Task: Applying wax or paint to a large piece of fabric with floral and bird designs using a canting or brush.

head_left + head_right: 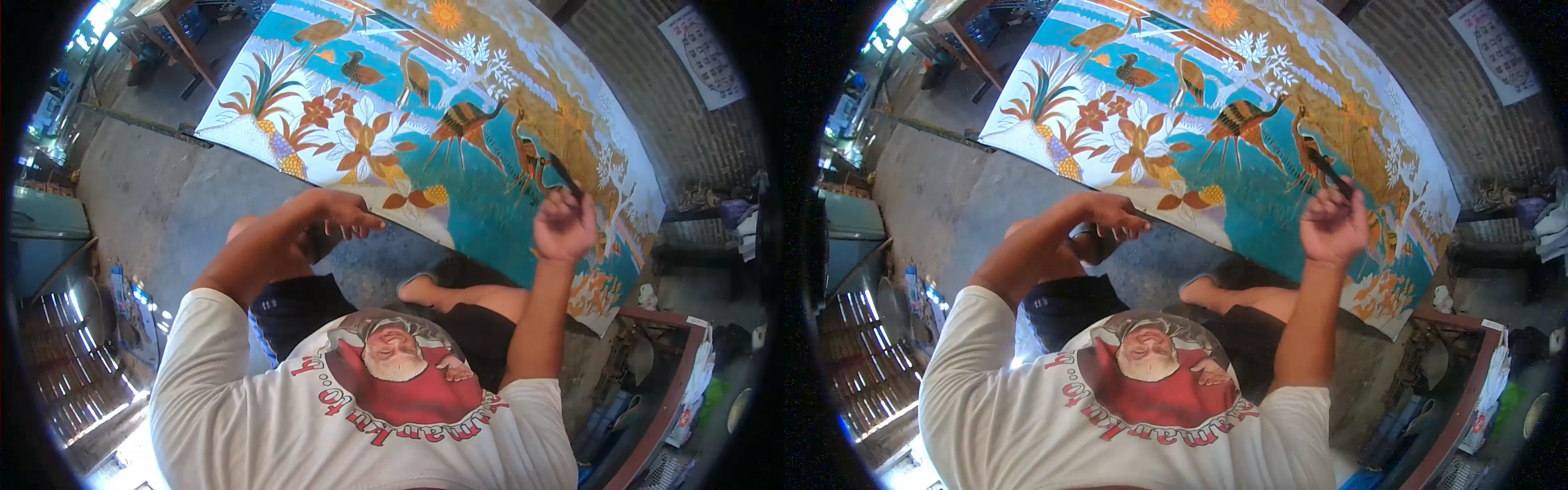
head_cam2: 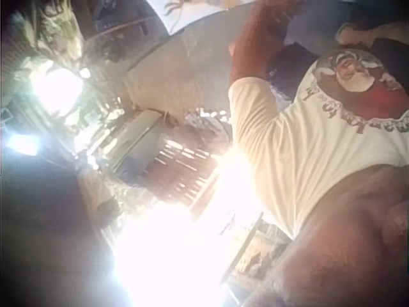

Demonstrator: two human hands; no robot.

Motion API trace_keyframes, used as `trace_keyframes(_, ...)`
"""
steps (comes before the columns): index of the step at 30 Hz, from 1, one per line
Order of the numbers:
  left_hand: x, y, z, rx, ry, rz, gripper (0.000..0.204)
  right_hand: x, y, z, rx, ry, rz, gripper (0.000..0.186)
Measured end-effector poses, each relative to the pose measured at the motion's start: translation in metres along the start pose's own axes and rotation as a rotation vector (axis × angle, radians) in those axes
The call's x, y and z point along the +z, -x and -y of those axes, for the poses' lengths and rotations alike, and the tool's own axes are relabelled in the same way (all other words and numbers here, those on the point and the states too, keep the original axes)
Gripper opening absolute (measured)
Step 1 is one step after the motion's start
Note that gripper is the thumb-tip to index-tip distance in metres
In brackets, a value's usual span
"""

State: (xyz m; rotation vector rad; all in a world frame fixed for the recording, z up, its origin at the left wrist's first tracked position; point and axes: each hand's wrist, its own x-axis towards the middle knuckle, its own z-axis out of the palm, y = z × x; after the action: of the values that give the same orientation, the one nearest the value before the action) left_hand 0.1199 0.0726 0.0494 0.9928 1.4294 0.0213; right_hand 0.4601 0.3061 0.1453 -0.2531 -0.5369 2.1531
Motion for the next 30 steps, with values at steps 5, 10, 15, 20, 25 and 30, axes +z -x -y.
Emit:
trace_keyframes(5, -0.013, -0.049, 0.028, 0.03, 0.321, 0.127, 0.075, 0.012, -0.098, -0.091, 0.015, 0.281, -0.087, 0.032)
trace_keyframes(10, -0.018, -0.061, 0.009, 0.207, -0.287, -0.018, 0.081, -0.001, -0.182, -0.169, -0.041, 0.622, -0.091, 0.03)
trace_keyframes(15, -0.036, -0.045, 0.003, 0.464, -0.299, -0.236, 0.079, -0.009, -0.24, -0.226, -0.022, 0.933, -0.196, 0.031)
trace_keyframes(20, -0.058, -0.042, 0.018, 0.428, -0.274, -0.332, 0.073, -0.016, -0.267, -0.252, -0.044, 1.005, -0.207, 0.032)
trace_keyframes(25, -0.08, -0.021, 0.015, 0.385, -0.245, -0.525, 0.071, -0.03, -0.256, -0.249, -0.12, 1.083, -0.265, 0.025)
trace_keyframes(30, -0.08, -0.021, 0.022, 0.244, -0.359, -0.792, 0.097, -0.001, -0.238, -0.269, -0.153, 0.94, -0.169, 0.021)
